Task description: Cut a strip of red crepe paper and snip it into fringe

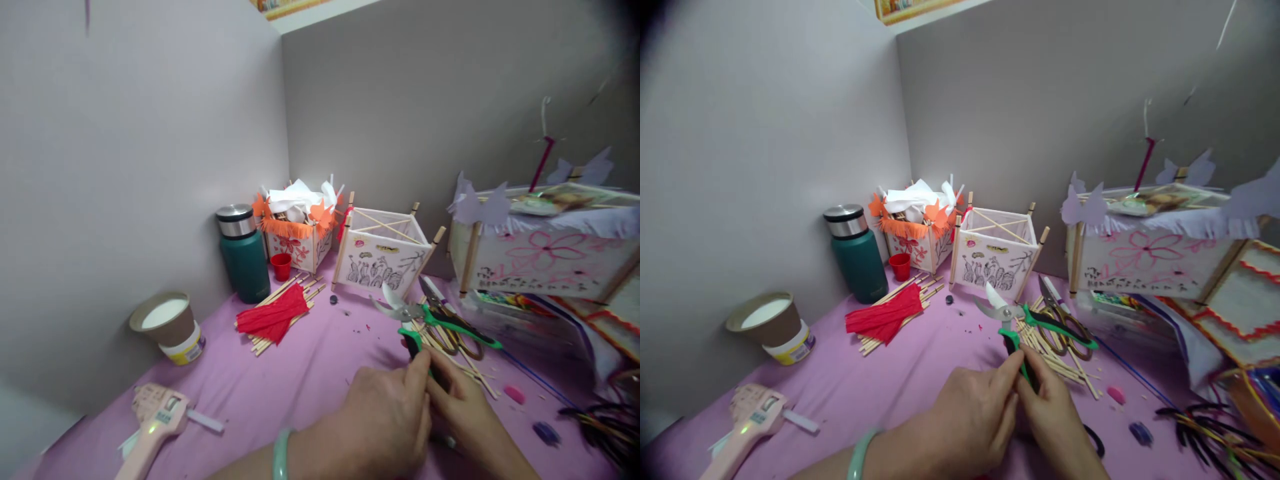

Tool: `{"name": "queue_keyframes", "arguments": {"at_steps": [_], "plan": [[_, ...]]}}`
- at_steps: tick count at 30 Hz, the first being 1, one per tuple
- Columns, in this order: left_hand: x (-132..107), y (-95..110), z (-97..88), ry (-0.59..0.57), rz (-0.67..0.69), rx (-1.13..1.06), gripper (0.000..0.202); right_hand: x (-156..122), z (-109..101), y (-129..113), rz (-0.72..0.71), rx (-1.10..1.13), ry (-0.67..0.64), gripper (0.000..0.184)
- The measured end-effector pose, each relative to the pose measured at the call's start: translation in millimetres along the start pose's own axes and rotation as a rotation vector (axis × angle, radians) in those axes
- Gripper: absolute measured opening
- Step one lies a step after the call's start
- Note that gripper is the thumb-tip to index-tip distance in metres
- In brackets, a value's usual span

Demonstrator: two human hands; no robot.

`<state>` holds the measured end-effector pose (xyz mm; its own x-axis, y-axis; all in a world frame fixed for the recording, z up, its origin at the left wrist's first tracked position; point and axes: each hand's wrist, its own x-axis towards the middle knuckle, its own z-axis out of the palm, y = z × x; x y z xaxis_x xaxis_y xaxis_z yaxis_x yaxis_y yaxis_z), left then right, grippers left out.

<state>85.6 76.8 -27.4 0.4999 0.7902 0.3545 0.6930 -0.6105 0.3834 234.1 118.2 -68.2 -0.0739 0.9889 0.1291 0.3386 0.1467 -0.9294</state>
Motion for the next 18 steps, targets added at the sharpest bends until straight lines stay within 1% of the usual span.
{"name": "queue_keyframes", "arguments": {"at_steps": [1, 2, 4, 5, 6, 8, 9, 10, 12, 14, 16, 17, 18], "plan": [[0, -1, -1.0, -0.011, 0.0, 0.004, 0.054, 3, -3, 3, -0.022, -0.062, 0.032, 0.056], [0, -3, -3.2, -0.023, -0.007, 0.01, 0.049, 6, -6, 4, -0.043, -0.132, 0.03, 0.052], [2, -8, -11.3, -0.059, -0.041, 0.024, 0.036, 6, -9, 2, -0.073, -0.304, -0.014, 0.043], [3, -11, -16.4, -0.075, -0.079, 0.038, 0.031, 6, -9, -1, -0.084, -0.413, -0.028, 0.039], [4, -14, -21.8, -0.09, -0.128, 0.059, 0.03, 5, -8, -4, -0.087, -0.528, -0.01, 0.037], [5, -20, -31.5, -0.128, -0.242, 0.113, 0.03, 4, -6, -9, -0.082, -0.72, -0.022, 0.033], [5, -23, -35.2, -0.166, -0.283, 0.136, 0.03, 4, -5, -10, -0.07, -0.784, -0.031, 0.032], [4, -24, -38.1, -0.214, -0.302, 0.15, 0.028, 5, -4, -12, -0.059, -0.831, -0.026, 0.032], [-1, -26, -42.0, -0.307, -0.305, 0.166, 0.027, 6, -7, -16, -0.053, -0.917, 0.024, 0.031], [-9, -25, -44.7, -0.383, -0.299, 0.15, 0.025, 5, -17, -22, -0.12, -0.988, 0.034, 0.028], [-18, -24, -47.2, -0.461, -0.283, 0.091, 0.021, -2, -31, -31, -0.14, -1.015, 0.035, 0.025], [-21, -23, -48.3, -0.5, -0.271, 0.06, 0.02, -9, -39, -36, -0.126, -1.003, -0.014, 0.024], [-25, -23, -49.0, -0.531, -0.262, 0.034, 0.019, -18, -46, -41, -0.102, -0.971, -0.117, 0.022]]}}
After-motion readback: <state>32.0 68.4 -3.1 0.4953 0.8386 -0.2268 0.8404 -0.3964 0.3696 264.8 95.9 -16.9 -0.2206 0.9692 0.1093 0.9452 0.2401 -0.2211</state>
